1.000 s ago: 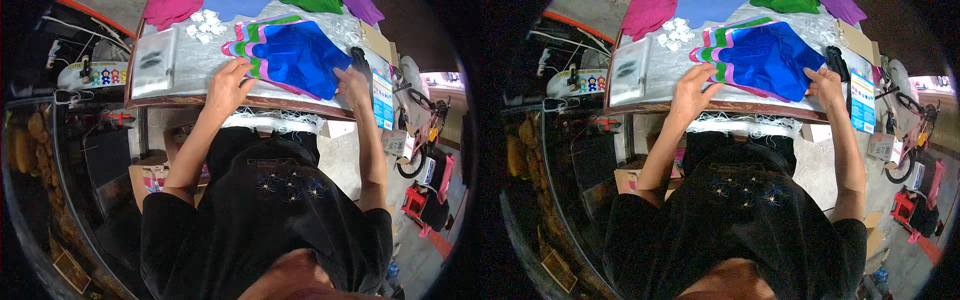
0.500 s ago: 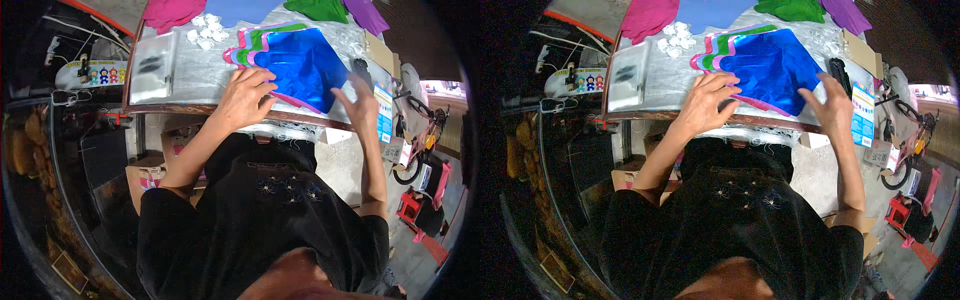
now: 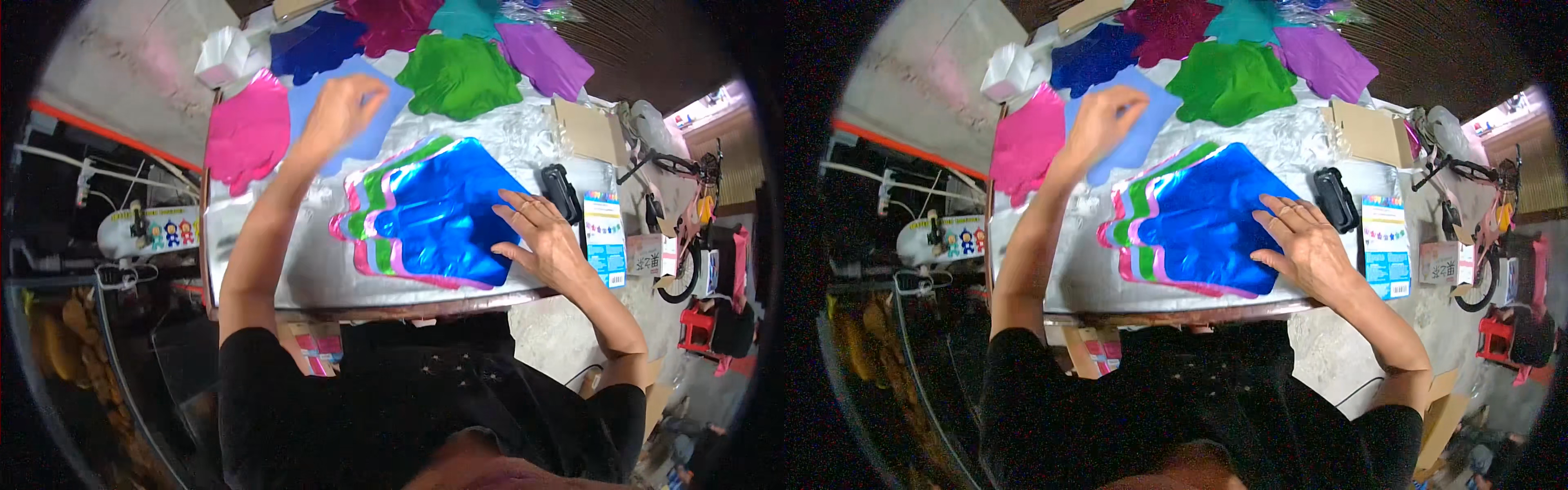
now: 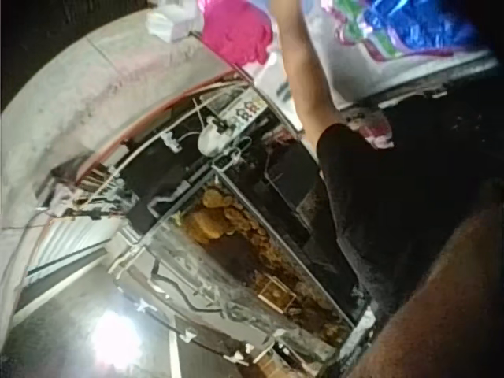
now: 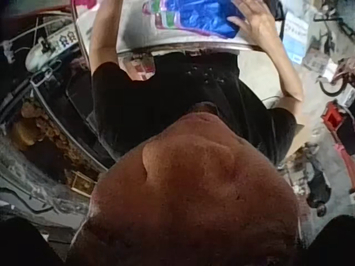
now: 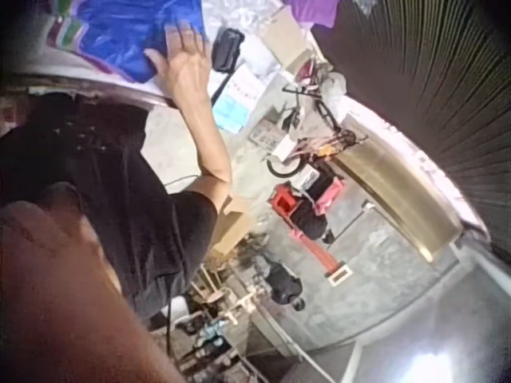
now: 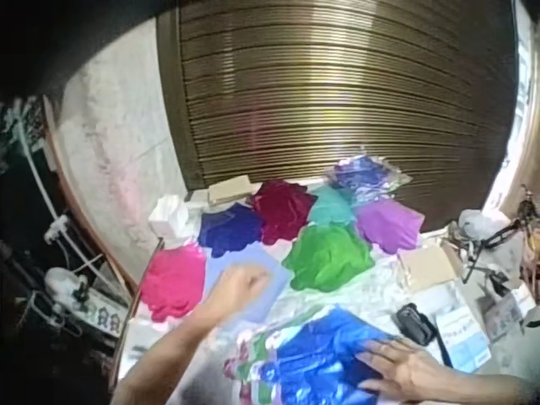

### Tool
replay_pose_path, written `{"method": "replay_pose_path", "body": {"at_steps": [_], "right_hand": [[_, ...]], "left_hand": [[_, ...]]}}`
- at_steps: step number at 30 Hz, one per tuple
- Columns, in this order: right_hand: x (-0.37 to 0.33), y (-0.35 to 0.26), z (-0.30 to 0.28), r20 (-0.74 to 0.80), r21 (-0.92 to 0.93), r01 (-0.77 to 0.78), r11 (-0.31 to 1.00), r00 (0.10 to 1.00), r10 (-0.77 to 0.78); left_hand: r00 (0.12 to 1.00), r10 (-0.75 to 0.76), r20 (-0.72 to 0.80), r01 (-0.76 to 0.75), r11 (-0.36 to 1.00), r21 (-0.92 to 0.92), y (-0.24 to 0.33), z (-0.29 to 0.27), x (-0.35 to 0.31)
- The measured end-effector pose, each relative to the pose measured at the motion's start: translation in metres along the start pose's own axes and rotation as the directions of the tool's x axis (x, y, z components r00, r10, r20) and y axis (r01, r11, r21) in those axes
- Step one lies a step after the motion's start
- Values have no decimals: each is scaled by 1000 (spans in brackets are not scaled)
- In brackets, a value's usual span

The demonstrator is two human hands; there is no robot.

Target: Sorting and stacking various colored plastic sheets on a workbench.

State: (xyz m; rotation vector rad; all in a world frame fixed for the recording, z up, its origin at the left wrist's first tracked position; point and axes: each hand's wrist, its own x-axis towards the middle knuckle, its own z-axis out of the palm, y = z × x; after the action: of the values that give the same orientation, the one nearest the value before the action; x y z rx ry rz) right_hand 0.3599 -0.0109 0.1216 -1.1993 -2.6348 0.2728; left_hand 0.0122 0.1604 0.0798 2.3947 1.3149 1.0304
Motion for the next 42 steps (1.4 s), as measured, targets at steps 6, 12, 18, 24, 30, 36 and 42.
{"method": "replay_pose_path", "body": {"at_steps": [6, 12, 18, 24, 30, 36, 42], "right_hand": [[21, 37, -23, 5, -20, 25, 999, 1000, -25], [38, 61, -25, -7, 14, 83, 996, 997, -83], [57, 86, -28, 25, 25, 98, 995, 995, -98], [128, 134, -20, -10, 43, 86, 995, 996, -85], [269, 207, 33, -118, 56, 55, 997, 992, -48], [365, 248, 96, -196, -207, 18, 978, 979, -59], [371, 236, 114, -30, -264, -102, 959, 995, 98]], "left_hand": [[999, 48, 0, -45, 942, 333, -88, 78, 151], [989, 15, 145, -89, 848, 523, -154, 137, 209], [991, 19, 130, -95, 788, 608, -138, 148, 208], [945, -208, -252, 252, 955, 156, -158, 134, 194], [910, -322, -260, 348, 935, 62, -152, 136, 196], [890, -377, -255, 395, 918, 22, -158, 142, 198], [836, -515, -191, 417, 821, -390, -204, 136, 193]]}}
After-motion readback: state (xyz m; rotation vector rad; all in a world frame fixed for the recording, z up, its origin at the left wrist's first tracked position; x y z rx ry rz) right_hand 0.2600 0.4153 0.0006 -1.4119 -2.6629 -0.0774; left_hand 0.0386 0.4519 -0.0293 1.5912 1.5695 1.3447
